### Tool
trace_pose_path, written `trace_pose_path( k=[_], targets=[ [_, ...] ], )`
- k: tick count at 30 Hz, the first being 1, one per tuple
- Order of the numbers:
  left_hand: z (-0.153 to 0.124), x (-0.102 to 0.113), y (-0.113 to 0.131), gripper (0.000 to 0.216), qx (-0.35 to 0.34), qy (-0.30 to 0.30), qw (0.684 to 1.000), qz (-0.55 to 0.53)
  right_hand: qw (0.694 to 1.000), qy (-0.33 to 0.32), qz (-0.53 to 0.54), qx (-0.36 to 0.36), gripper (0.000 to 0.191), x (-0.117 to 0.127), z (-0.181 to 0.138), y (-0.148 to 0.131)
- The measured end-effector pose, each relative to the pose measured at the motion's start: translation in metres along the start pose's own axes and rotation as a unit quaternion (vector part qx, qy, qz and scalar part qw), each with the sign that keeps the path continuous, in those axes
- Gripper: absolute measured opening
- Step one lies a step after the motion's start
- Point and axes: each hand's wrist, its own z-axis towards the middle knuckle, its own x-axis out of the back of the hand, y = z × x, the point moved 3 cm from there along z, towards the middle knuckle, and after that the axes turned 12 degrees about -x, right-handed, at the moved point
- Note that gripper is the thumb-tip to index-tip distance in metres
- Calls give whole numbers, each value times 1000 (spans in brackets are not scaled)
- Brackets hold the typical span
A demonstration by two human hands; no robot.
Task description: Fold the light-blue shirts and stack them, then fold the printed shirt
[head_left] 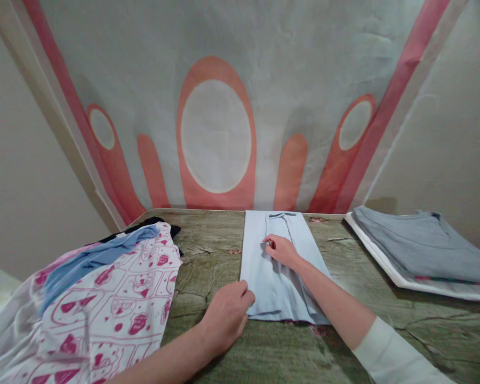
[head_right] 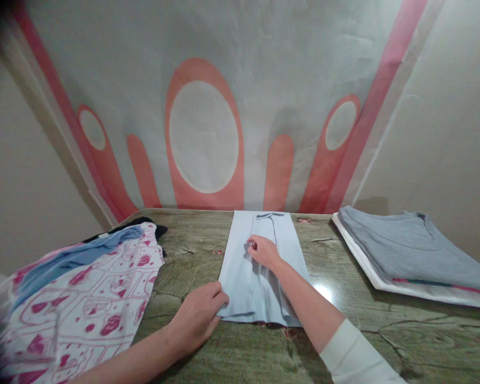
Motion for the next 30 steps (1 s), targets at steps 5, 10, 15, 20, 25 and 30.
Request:
trace_pose_path(
  k=[5, 10, 15, 20, 25, 30],
  targets=[
    [1, 12, -14, 25, 25, 52, 986, -154, 1000, -4, -6, 11, 24, 0, 0, 0],
    [39, 18, -79, 23, 107, 97, 983, -109, 1000, -8, -6, 10, 24, -1, 0, 0],
    [94, 1, -132, 29, 224, 53, 964, -136, 1000, -8, 11, 17, 25, 1, 0, 1],
    [128, -9, -146, 43, 291, 44, 946, -138, 999, -25, 25, 23, 26, 4, 0, -2],
    [133, -15, -154, 28, 320, 41, 936, -143, 999, -25, 36, 23, 27, 5, 0, -2],
    [121, -24, -162, 33, 309, 44, 938, -153, 999, -32, 36, 14, 27, 2, 0, -2]
  ],
)
